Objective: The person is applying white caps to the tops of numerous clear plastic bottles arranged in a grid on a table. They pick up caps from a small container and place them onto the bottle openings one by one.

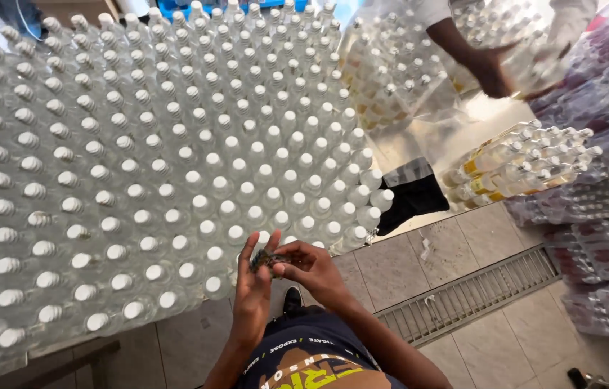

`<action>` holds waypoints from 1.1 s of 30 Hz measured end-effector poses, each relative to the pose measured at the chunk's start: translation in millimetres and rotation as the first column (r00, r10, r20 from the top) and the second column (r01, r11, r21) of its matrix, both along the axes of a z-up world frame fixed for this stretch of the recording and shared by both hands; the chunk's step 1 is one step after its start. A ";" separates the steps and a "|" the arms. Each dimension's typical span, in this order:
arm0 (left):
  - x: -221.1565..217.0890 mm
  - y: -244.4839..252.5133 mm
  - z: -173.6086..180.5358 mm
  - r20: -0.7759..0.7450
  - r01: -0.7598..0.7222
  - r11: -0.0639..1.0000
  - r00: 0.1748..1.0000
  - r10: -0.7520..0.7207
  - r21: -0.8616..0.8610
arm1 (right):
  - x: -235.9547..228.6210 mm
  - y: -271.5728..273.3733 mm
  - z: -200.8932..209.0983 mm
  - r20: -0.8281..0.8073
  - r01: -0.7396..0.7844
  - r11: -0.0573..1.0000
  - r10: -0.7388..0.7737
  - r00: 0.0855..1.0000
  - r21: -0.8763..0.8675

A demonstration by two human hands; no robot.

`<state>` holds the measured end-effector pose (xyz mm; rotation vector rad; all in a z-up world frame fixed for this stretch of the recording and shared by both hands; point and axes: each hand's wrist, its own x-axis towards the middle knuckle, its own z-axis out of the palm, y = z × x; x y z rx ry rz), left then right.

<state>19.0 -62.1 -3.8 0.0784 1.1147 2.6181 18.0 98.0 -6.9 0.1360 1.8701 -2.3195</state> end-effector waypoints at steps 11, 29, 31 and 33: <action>-8.8 -13.9 -10.7 0.149 0.755 0.654 0.641 -0.753 0.053 | -41.1 63.8 73.2 -0.088 -0.576 0.359 0.892 0.443 0.735; 15.9 13.9 -51.7 0.525 0.584 0.770 0.585 -0.619 0.257 | -5.3 106.5 18.0 -0.054 -0.483 0.745 0.567 0.822 0.460; 11.0 21.5 -48.3 0.537 0.611 0.751 0.558 -0.633 0.250 | -1.1 141.8 2.0 -0.073 -0.426 0.804 0.496 0.865 0.416; 8.2 29.6 -41.8 0.470 0.620 0.725 0.566 -0.677 0.300 | 6.5 190.2 -28.5 -0.030 -0.120 0.848 0.158 0.987 0.516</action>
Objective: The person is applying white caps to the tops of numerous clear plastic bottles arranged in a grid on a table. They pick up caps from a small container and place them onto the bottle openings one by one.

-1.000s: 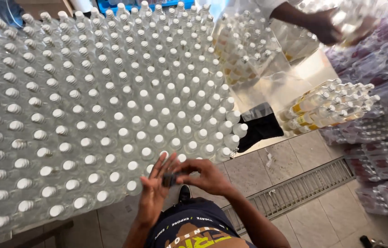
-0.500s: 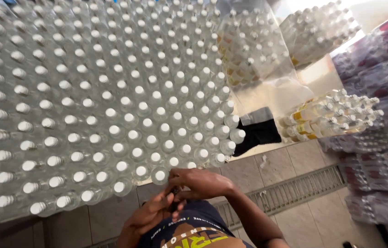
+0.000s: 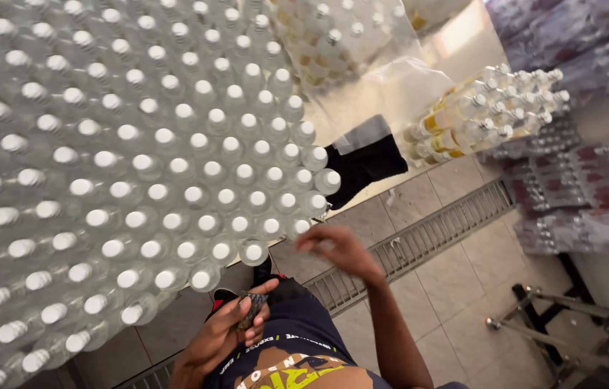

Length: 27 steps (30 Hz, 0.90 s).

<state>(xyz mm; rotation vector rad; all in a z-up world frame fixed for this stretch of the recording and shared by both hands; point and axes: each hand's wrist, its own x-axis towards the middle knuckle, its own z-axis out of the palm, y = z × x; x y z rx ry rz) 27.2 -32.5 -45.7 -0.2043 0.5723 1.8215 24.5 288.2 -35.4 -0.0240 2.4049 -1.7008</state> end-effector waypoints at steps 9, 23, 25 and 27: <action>-15.4 22.3 19.2 -0.026 0.090 0.996 0.996 -0.089 0.023 | -80.4 136.5 -133.6 -0.205 0.528 0.849 -0.512 0.834 0.031; -10.6 12.1 -9.9 -0.046 -0.161 0.984 0.985 0.165 0.082 | -227.2 187.4 -275.7 -0.272 0.251 0.732 -0.093 0.958 0.634; -10.3 10.3 -13.0 -0.026 -0.190 0.974 0.981 0.195 0.120 | -218.1 172.0 -257.6 -0.250 0.097 0.807 0.065 0.966 0.583; -12.2 10.5 -9.7 -0.055 -0.183 0.978 0.980 0.189 0.101 | -219.2 165.2 -234.2 -0.092 0.263 0.833 -0.250 0.964 0.487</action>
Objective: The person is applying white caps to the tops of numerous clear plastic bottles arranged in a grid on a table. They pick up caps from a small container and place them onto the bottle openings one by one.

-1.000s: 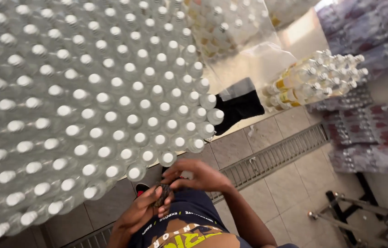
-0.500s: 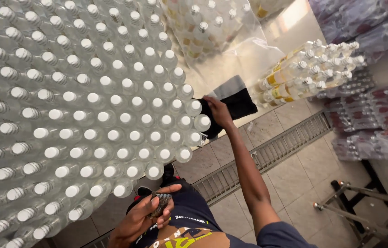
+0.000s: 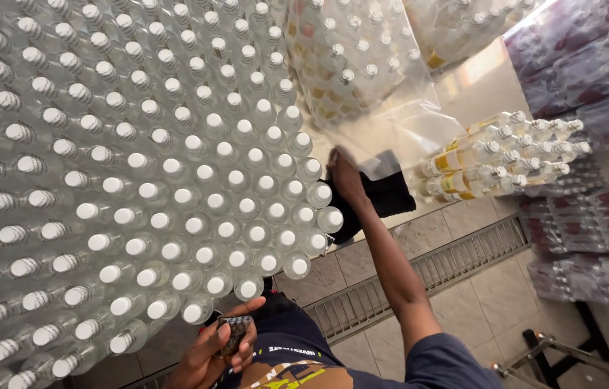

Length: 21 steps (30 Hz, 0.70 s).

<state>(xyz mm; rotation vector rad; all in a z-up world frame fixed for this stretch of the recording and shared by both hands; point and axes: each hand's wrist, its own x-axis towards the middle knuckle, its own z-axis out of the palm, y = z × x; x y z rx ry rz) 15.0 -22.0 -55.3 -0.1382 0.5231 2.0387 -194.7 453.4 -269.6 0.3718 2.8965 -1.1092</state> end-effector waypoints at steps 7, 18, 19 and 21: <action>2.9 0.3 -11.4 0.037 -0.027 0.998 0.999 0.025 0.050 | -20.5 66.8 -23.1 0.557 0.107 0.994 -0.074 0.827 -0.028; -7.7 -6.0 4.8 -0.081 -0.048 0.999 0.996 0.048 -0.006 | 11.6 20.8 10.0 -0.139 -0.148 0.981 0.165 0.976 0.126; -3.6 -9.1 -3.9 -0.087 -0.039 0.999 0.995 0.038 -0.007 | 29.2 13.2 13.4 -0.145 -0.138 0.982 0.156 0.977 0.126; -1.3 -13.8 -23.5 -0.080 -0.044 0.993 0.995 0.053 0.114 | 56.1 -0.8 21.1 0.142 -0.493 0.831 0.472 0.870 0.259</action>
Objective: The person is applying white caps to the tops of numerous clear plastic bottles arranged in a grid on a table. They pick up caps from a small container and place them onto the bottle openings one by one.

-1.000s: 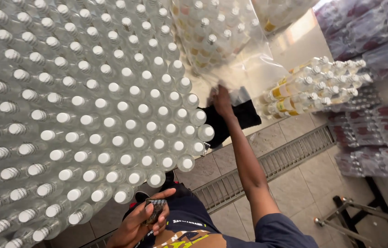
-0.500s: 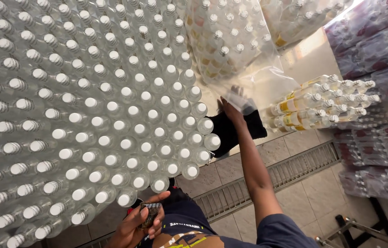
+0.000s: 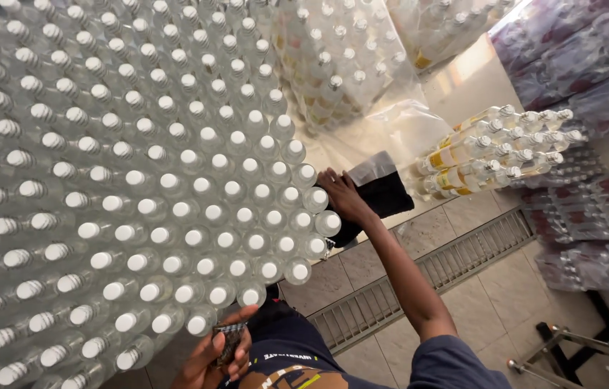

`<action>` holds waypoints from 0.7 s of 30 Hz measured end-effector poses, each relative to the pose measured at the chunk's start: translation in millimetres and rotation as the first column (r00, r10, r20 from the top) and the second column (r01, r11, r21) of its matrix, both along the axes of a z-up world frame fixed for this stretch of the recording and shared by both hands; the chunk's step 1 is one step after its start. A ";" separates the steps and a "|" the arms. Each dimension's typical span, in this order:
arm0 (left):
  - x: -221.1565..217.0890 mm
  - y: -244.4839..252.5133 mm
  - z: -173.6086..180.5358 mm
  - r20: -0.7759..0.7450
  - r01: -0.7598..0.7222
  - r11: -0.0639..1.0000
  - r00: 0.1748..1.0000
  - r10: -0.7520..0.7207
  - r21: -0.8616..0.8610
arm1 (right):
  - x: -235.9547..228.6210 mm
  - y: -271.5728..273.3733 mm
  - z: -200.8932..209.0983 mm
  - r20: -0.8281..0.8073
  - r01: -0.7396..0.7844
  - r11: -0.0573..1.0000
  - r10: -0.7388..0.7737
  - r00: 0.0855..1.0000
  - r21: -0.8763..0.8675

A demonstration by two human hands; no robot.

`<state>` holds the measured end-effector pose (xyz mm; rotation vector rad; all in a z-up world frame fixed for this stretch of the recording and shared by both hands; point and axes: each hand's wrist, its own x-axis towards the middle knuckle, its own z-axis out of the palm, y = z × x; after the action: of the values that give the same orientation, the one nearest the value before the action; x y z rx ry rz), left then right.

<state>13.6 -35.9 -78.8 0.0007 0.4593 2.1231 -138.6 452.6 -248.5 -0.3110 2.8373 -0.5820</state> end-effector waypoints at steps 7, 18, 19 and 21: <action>-7.6 7.7 14.6 0.059 0.051 0.996 0.997 -0.047 -0.074 | 1.4 4.9 -38.3 -0.214 0.334 0.931 -0.300 0.930 0.146; -11.0 7.3 -1.6 -0.039 0.025 1.000 0.999 -0.026 -0.014 | 36.1 12.2 1.1 -0.350 0.493 0.702 -0.697 0.626 -0.514; -12.0 8.3 1.0 -0.049 0.015 1.000 0.999 -0.015 -0.011 | 48.9 8.5 14.4 -0.358 0.481 0.708 -0.689 0.630 -0.517; -15.0 10.6 5.9 -0.065 0.054 0.998 0.996 -0.055 -0.023 | 76.1 2.9 40.1 0.014 0.663 0.338 -0.885 0.466 -0.668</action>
<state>-1.4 -25.2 -72.9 0.0710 0.5149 2.0692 -62.4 455.5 -208.4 1.1448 2.8566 -1.8036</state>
